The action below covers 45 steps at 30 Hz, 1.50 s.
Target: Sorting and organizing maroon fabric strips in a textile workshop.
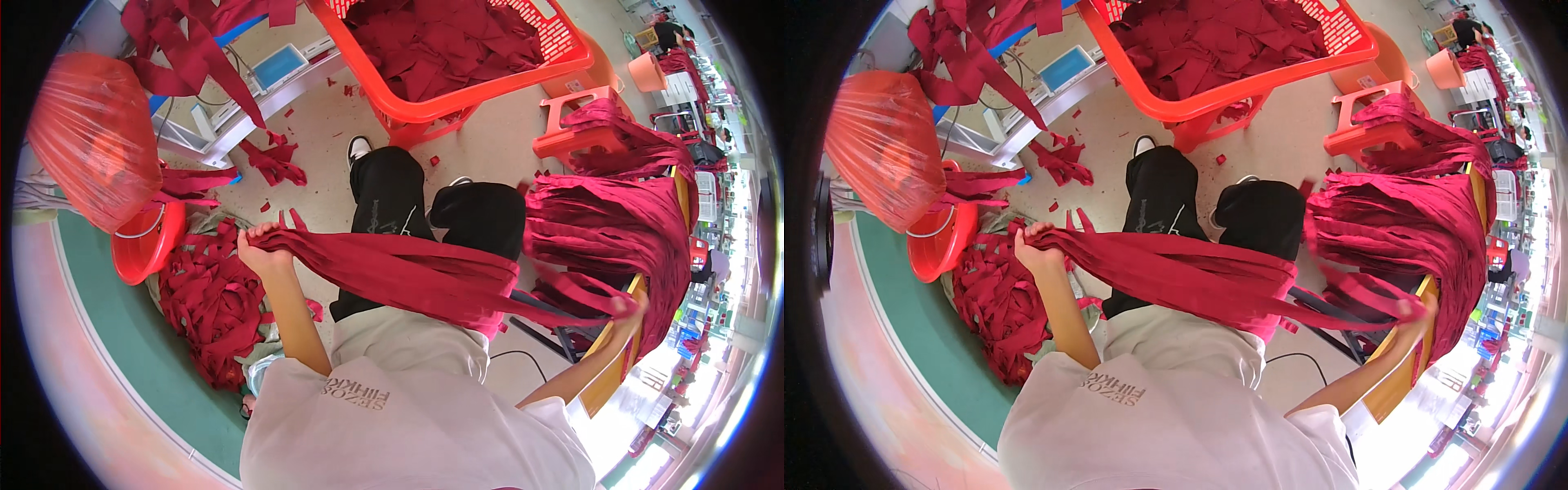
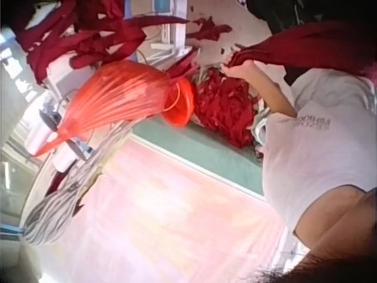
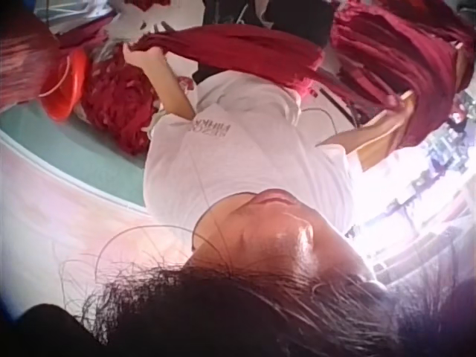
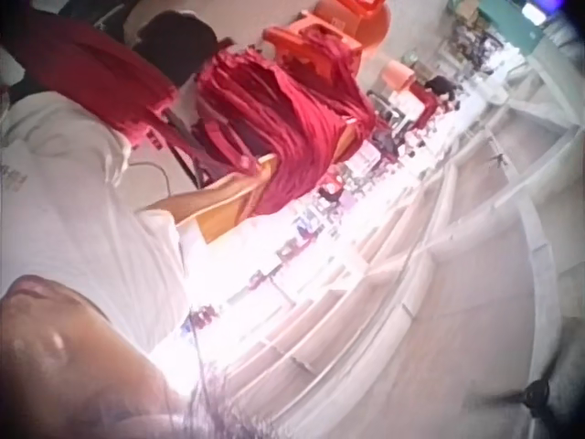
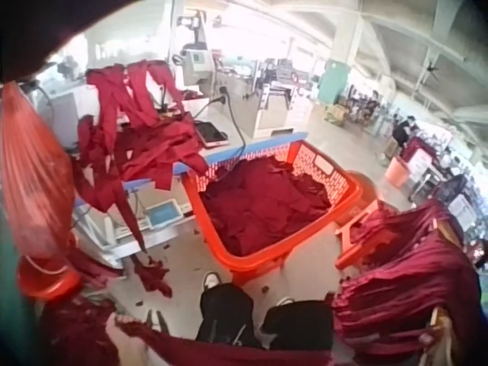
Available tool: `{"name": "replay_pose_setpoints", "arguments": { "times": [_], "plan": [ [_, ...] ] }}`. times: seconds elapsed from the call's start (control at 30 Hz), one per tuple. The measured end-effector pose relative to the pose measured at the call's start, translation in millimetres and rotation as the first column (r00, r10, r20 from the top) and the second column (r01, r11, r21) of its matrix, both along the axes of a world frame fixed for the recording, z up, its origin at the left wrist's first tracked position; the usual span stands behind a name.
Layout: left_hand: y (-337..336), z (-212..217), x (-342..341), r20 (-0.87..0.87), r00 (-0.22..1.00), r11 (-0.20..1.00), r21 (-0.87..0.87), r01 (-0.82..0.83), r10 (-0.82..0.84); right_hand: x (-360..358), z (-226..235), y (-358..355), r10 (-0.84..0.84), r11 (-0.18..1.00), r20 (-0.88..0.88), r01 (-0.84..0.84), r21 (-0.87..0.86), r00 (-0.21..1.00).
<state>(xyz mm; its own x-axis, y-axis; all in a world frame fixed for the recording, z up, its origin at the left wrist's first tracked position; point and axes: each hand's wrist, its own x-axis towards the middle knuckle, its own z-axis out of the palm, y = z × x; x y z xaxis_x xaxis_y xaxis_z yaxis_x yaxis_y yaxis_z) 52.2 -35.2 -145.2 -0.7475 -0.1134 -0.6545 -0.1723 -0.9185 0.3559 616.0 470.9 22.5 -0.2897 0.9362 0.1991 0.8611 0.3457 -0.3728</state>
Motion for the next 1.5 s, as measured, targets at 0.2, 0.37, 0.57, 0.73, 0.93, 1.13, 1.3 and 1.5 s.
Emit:
{"name": "replay_pose_setpoints", "arguments": {
  "times": [0.2,0.37,0.57,0.73,0.93,1.13,1.3,1.5],
  "plan": [
    [74.8,77.4,16.2,-0.323,0.765,0.780,0.114,0.616,-0.557,-220.9,17.6,-47.6,0.294,0.873,-0.279,-0.376,-0.312,0.914],
    [137.2,57.5,59.4,-0.269,0.573,0.579,0.064,0.813,-0.774,-448.1,2.4,-30.6,0.668,0.606,-0.456,-0.785,-0.127,0.589],
    [150.2,36.0,78.1,-0.230,0.586,0.613,-0.061,0.788,-0.777,-621.5,-56.3,17.4,0.881,0.469,-0.073,-0.843,0.264,0.467],
    [151.3,31.1,80.8,-0.211,0.584,0.611,-0.096,0.786,-0.784,-661.4,-79.4,44.6,0.562,0.666,0.411,-0.687,0.290,0.718],
    [142.7,27.6,75.0,-0.206,0.634,0.656,-0.057,0.753,-0.746,-637.7,2.3,-5.7,0.899,0.433,0.092,-0.840,-0.327,0.428],
    [155.0,29.8,75.3,-0.196,0.551,0.574,-0.089,0.814,-0.811,-582.7,131.0,-72.2,0.894,0.197,-0.292,-0.884,-0.424,0.340],
    [161.0,41.7,87.5,-0.304,0.444,0.503,-0.154,0.850,-0.843,-514.5,194.4,-134.5,0.600,0.112,-0.797,-0.980,0.167,-0.067],
    [170.8,111.1,101.0,-0.640,0.397,0.461,0.075,0.884,-0.657,-382.5,106.6,-126.4,0.930,0.298,-0.289,-0.927,0.226,0.228]
  ]
}}
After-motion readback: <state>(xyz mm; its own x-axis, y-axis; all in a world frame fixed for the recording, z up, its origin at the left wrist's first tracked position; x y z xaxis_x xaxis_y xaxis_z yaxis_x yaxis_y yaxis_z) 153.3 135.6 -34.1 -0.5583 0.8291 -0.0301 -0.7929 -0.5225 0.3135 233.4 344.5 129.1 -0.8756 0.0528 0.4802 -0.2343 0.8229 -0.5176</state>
